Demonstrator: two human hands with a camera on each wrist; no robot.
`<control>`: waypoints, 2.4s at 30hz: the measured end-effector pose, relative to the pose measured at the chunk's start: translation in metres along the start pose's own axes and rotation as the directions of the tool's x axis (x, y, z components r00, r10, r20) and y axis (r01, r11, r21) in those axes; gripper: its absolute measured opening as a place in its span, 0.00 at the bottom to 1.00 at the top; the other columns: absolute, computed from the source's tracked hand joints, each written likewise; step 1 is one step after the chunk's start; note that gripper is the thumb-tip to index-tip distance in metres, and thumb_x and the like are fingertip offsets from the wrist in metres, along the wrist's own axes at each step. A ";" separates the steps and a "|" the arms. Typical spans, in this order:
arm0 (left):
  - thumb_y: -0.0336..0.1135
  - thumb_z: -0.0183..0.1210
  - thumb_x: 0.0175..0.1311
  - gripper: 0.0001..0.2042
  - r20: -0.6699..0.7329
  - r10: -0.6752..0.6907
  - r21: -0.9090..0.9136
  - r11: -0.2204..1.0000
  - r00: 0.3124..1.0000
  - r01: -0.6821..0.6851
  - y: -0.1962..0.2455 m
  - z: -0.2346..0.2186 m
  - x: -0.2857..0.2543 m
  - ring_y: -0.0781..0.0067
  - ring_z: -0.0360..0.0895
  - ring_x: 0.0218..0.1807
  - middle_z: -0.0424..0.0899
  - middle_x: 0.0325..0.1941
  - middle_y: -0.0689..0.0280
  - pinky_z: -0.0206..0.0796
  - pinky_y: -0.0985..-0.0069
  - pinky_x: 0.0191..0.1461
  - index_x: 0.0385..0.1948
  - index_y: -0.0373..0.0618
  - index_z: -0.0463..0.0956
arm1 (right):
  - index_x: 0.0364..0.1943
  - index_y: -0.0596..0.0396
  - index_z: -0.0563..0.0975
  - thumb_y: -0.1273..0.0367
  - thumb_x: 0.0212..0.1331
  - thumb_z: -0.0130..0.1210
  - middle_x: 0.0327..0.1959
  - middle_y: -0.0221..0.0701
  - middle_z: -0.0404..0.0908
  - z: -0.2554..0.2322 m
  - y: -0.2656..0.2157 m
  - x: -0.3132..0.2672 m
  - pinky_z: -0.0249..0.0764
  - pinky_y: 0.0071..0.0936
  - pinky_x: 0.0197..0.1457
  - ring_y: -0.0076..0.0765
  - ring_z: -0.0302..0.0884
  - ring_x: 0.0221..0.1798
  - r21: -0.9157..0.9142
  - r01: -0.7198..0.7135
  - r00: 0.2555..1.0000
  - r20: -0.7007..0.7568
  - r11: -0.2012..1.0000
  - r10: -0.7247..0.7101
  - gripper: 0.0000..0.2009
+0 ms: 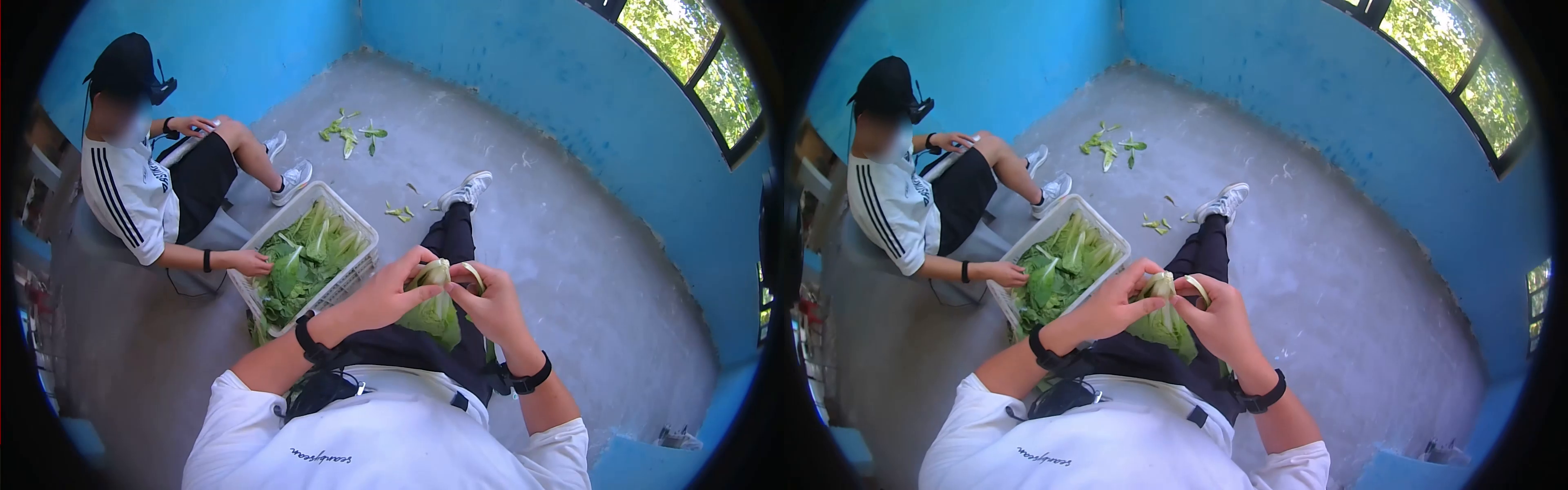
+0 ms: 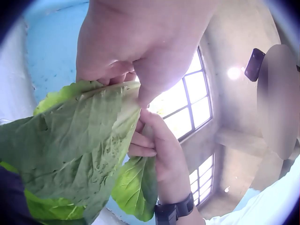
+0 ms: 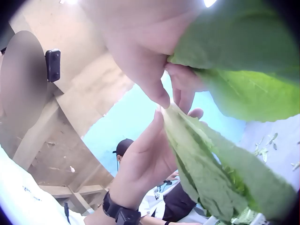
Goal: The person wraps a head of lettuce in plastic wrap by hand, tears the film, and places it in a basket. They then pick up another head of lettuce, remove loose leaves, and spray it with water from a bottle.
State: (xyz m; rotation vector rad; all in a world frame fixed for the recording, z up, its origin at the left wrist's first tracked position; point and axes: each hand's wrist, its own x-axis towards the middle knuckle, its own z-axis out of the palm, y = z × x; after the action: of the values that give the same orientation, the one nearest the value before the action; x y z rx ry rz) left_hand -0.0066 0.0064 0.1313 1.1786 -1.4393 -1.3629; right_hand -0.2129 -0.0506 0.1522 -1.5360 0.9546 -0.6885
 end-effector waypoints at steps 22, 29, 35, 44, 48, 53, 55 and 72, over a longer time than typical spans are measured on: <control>0.34 0.54 0.74 0.16 0.280 -0.055 0.079 0.996 0.958 0.034 -0.031 -0.012 0.041 0.70 0.77 0.47 0.80 0.46 0.60 0.69 0.72 0.54 0.59 0.39 0.71 | 0.40 0.55 0.79 0.74 0.59 0.60 0.29 0.40 0.78 -0.046 0.043 0.026 0.72 0.41 0.38 0.49 0.79 0.36 -0.463 0.362 0.906 0.379 0.809 -0.188 0.07; 0.38 0.49 0.78 0.20 0.254 -0.233 -0.262 0.918 0.939 0.299 -0.048 -0.018 0.032 0.79 0.73 0.54 0.77 0.51 0.66 0.65 0.77 0.60 0.68 0.43 0.66 | 0.42 0.57 0.77 0.76 0.62 0.56 0.30 0.38 0.80 -0.050 0.056 0.023 0.70 0.34 0.34 0.45 0.78 0.31 -0.251 0.176 0.938 0.336 0.952 -0.085 0.06; 0.37 0.57 0.70 0.22 0.221 -0.128 -0.448 0.867 0.967 0.217 -0.034 -0.040 0.028 0.74 0.75 0.44 0.76 0.43 0.64 0.69 0.75 0.52 0.63 0.43 0.64 | 0.39 0.55 0.80 0.74 0.64 0.60 0.25 0.23 0.75 -0.062 0.039 0.023 0.66 0.22 0.32 0.18 0.70 0.27 -0.112 -0.048 0.990 0.127 0.993 0.062 0.03; 0.26 0.62 0.65 0.15 0.070 -0.139 -0.459 0.875 0.988 0.156 -0.043 -0.013 0.043 0.70 0.81 0.53 0.80 0.48 0.61 0.72 0.71 0.59 0.49 0.45 0.67 | 0.39 0.58 0.82 0.72 0.55 0.71 0.30 0.23 0.78 -0.024 0.030 0.037 0.68 0.21 0.34 0.17 0.71 0.31 0.043 -0.046 0.998 0.047 0.998 0.044 0.10; 0.23 0.65 0.63 0.18 0.043 -0.192 -0.309 0.931 0.980 0.196 -0.038 -0.007 0.044 0.75 0.80 0.54 0.81 0.52 0.62 0.72 0.75 0.59 0.50 0.43 0.67 | 0.40 0.58 0.84 0.72 0.51 0.73 0.37 0.28 0.82 -0.007 0.039 0.041 0.71 0.21 0.38 0.21 0.76 0.35 0.024 0.084 0.996 -0.001 0.996 -0.084 0.13; 0.26 0.68 0.61 0.25 0.012 -0.077 -0.247 0.966 0.997 0.077 -0.031 -0.009 0.042 0.78 0.78 0.58 0.82 0.55 0.62 0.69 0.75 0.61 0.58 0.44 0.65 | 0.42 0.58 0.84 0.74 0.48 0.72 0.40 0.31 0.84 -0.002 0.053 0.042 0.74 0.25 0.44 0.29 0.80 0.41 0.042 0.177 0.984 -0.045 0.983 -0.175 0.15; 0.32 0.65 0.65 0.21 -0.088 -0.059 -0.159 0.986 0.994 0.045 -0.033 -0.023 0.029 0.79 0.77 0.57 0.83 0.52 0.64 0.68 0.76 0.61 0.57 0.45 0.68 | 0.41 0.58 0.83 0.76 0.47 0.71 0.41 0.32 0.84 -0.007 0.048 0.039 0.74 0.27 0.47 0.31 0.80 0.44 0.067 0.134 0.990 -0.040 0.989 -0.131 0.15; 0.35 0.49 0.69 0.14 0.729 -0.664 0.042 0.286 0.166 0.957 -0.156 -0.099 -0.174 0.63 0.89 0.39 0.88 0.35 0.53 0.84 0.67 0.45 0.36 0.33 0.80 | 0.41 0.62 0.83 0.78 0.47 0.68 0.42 0.29 0.81 -0.011 0.051 0.029 0.66 0.19 0.42 0.18 0.69 0.34 0.064 0.120 0.993 -0.013 0.991 -0.119 0.14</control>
State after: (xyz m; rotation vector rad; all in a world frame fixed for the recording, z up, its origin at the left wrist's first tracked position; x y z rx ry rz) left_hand 0.1447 0.1556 -0.0085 1.2964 -0.5728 -2.9998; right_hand -0.2175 -0.0826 0.1021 -1.5427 0.8442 -0.8050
